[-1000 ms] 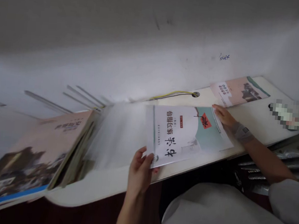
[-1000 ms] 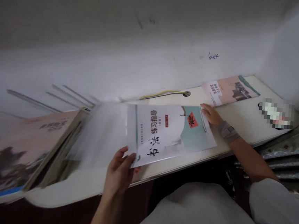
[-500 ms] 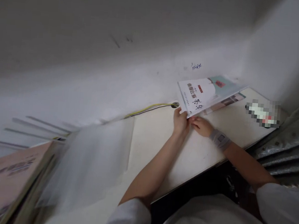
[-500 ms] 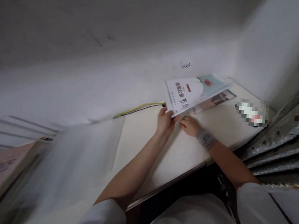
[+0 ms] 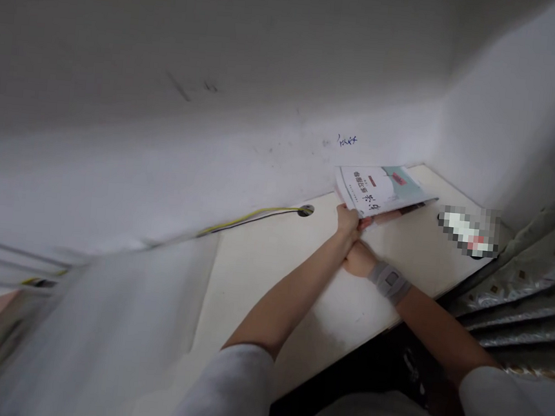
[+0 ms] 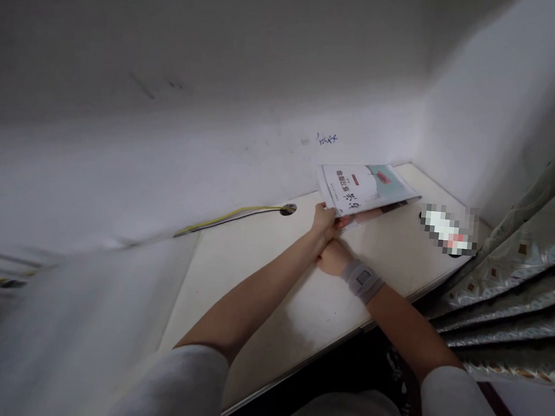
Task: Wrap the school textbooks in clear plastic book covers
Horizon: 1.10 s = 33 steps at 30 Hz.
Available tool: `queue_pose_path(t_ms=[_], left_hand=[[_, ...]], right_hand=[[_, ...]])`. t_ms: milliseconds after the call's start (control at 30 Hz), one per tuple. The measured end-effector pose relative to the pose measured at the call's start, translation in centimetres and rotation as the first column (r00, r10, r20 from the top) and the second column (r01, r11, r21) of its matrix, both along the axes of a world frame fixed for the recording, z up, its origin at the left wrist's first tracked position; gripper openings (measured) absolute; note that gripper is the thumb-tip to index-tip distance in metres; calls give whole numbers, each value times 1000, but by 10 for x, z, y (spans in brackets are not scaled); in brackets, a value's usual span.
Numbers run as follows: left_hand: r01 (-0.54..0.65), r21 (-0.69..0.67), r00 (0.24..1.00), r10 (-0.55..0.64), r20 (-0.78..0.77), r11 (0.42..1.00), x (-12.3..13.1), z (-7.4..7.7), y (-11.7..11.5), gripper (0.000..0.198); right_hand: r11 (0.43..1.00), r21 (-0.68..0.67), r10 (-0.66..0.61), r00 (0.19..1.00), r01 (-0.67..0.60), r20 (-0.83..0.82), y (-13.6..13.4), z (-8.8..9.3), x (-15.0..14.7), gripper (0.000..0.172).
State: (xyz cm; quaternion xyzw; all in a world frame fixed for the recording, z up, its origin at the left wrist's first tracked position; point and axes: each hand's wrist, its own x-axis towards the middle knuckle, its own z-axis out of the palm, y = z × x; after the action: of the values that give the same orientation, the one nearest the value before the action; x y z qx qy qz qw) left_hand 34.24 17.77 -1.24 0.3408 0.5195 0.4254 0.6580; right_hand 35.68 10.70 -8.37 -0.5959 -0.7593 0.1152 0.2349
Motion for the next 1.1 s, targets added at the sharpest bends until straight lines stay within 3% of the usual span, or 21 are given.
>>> queue_pose_path(t_ms=[167,433,533,667,733,767,800,833,867,900,967,1100], left_hand=[[121,-55,991,-124,-48,991,-6,-5,3,27],[274,10,942,-266,-205,962,-21,9,-2,36],[282,130,919,-229,-322,951,-49,18,-7,37],[323,330,879,-152,-451,887,-120,31,-23,45],[416,419,759,-55,-649,807,-167,35,-34,44],[483,421,622,36,-782,768,-192,35,-40,42],[544,375,429,135,-893,751,-216,35,-45,41],[569,284,203,202,-958,772,-240,34,-50,40],[537,179,-2,214,-977,824,-262,33,-55,40],[459,89,-139,171,-975,884,-283,31,-59,41],[300,-36,-251,42,-967,953,-318,25,-67,44],[213,-136,-232,-85,-969,968,-359,13,-80,39]], right_hand=[[1000,-2,22,999,-22,37,-4,10,-2,19],[995,67,79,997,-80,27,-5,16,1,17],[984,125,127,992,-125,-11,-6,16,4,17],[967,193,181,981,-165,-67,-5,10,9,19],[961,217,196,976,-172,-95,-5,6,11,20],[958,226,204,973,-176,-109,-5,5,12,21],[955,234,212,970,-180,-122,-6,3,13,21],[953,241,220,966,-184,-133,-6,2,14,22],[951,246,227,963,-188,-143,-6,2,15,24],[950,248,232,961,-190,-150,-7,1,16,25],[955,239,217,964,-177,-155,-8,1,17,25],[967,213,173,974,-139,-147,-10,1,19,26]])
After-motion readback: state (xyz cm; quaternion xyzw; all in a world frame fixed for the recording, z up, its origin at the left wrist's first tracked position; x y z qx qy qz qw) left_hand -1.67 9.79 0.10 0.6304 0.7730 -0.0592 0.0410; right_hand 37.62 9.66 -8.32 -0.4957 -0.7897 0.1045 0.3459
